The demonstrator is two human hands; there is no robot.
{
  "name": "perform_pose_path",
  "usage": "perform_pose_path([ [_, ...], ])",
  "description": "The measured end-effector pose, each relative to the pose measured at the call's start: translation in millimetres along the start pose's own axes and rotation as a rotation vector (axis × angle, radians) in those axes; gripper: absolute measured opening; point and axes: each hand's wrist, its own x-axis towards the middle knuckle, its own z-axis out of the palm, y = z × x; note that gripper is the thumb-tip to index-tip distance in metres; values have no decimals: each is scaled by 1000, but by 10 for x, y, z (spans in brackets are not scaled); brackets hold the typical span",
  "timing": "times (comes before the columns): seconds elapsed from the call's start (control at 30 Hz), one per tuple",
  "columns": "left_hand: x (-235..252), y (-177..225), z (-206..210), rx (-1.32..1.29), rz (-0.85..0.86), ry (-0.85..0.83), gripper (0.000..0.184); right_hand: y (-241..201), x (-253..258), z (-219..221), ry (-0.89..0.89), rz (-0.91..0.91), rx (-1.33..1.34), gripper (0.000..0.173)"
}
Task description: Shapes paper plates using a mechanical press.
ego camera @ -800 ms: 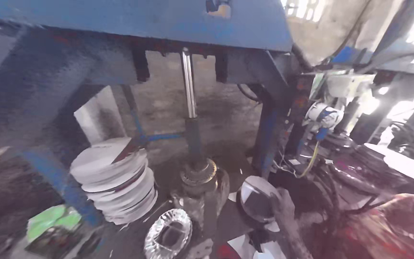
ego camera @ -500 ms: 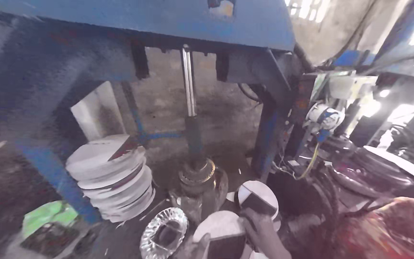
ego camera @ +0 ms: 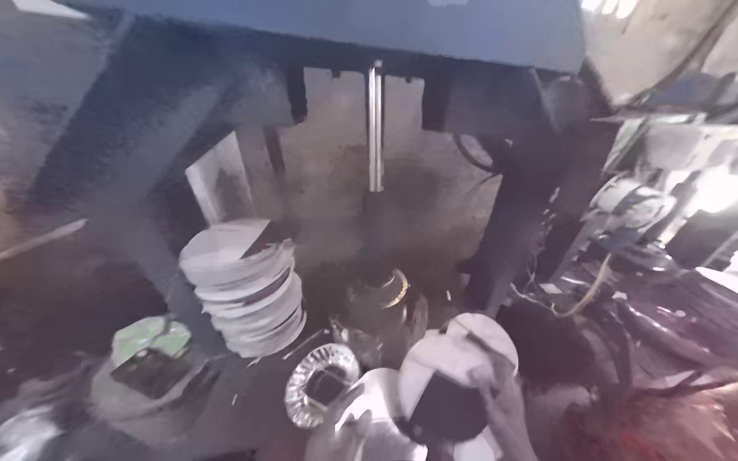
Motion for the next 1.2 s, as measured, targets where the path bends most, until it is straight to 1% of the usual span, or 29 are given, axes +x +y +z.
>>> perform_pose_path([
  [0.03, -42, 64, -4, 10, -26, -50, 40, -158, -148, 66, -141, -52, -7, 36],
  [0.07, -94, 111, -5, 26, -29, -59, 39, -279, -282, 130, -275, -85, -4, 32],
  [0.1, -155, 155, -27, 46, -21, -37, 34, -333, -412, 193, -384, -80, 6, 32],
  [0.13, -217, 170, -87, 87, -14, -3, 28, -315, -545, 258, -446, -48, 7, 35],
  [0.2, -336, 137, -313, 218, 11, 112, 26, -247, -781, 323, -564, 88, -78, 51],
  [0.27, -418, 74, -607, 308, 2, 259, 32, -268, -912, 295, -822, 252, -335, 83],
  [0.3, -460, 83, -758, 317, -22, 315, 36, -283, -977, 290, -908, 313, -445, 91],
  [0.33, -503, 111, -910, 342, -50, 341, 40, -261, -1067, 296, -912, 346, -510, 89],
  [0.37, -532, 122, -1050, 393, -20, 368, 40, -223, -1158, 302, -829, 309, -535, 80],
  [0.43, -614, -23, -1305, 392, 127, 388, 34, -161, -1252, 292, -690, 253, -498, 59],
  [0.5, -712, -176, -1481, 350, 218, 329, 30, -141, -1309, 297, -601, 184, -481, 50],
  [0.53, -765, -184, -1513, 373, 209, 304, 31, -135, -1334, 301, -554, 115, -467, 48],
  [0.6, -866, -121, -1484, 451, 144, 232, 33, -172, -1356, 267, -452, -9, -379, 35],
  [0.63, -916, -122, -1444, 450, 122, 169, 34, -224, -1355, 229, -402, -45, -287, 27],
  [0.67, -963, -196, -1384, 415, 133, 122, 36, -309, -1351, 179, -385, -35, -151, 24],
  [0.73, -1059, -314, -1190, 216, 105, -62, 43, -511, -1357, 129, -418, -13, 74, 28],
  [0.77, -1097, -266, -1067, 119, 44, -173, 43, -620, -1365, 148, -434, -32, 113, 29],
  [0.8, -1126, -137, -918, 36, -21, -231, 40, -716, -1376, 186, -449, -60, 96, 27],
  [0.83, -1147, 96, -794, 69, -100, -231, 37, -780, -1386, 230, -460, -88, 24, 27],
  [0.87, -1164, 264, -715, 165, -153, -196, 34, -803, -1395, 264, -474, -92, -90, 31],
  [0.9, -1172, 357, -694, 270, -192, -144, 32, -774, -1403, 287, -494, -53, -209, 39],
  [0.93, -1161, 399, -730, 370, -219, -75, 32, -677, -1408, 300, -520, -7, -336, 52],
  [0.97, -1143, 382, -820, 446, -232, 0, 34, -542, -1417, 294, -551, 21, -469, 68],
  [1.0, -1122, 328, -940, 494, -236, 81, 36, -408, -1434, 273, -602, 59, -590, 80],
  [1.03, -1080, 300, -1055, 533, -224, 169, 37, -298, -1461, 245, -641, 91, -658, 81],
  [1.07, -1028, 273, -1168, 591, -183, 237, 36, -233, -1486, 226, -644, 108, -677, 75],
  [1.1, -979, 260, -1261, 634, -146, 277, 35, -186, -1517, 214, -584, 60, -666, 68],
  [1.17, -939, 260, -1352, 629, -116, 285, 34, -239, -1538, 188, -445, -27, -541, 51],
  [1.2, -949, 262, -1337, 590, -128, 263, 33, -328, -1539, 176, -396, -38, -443, 44],
])
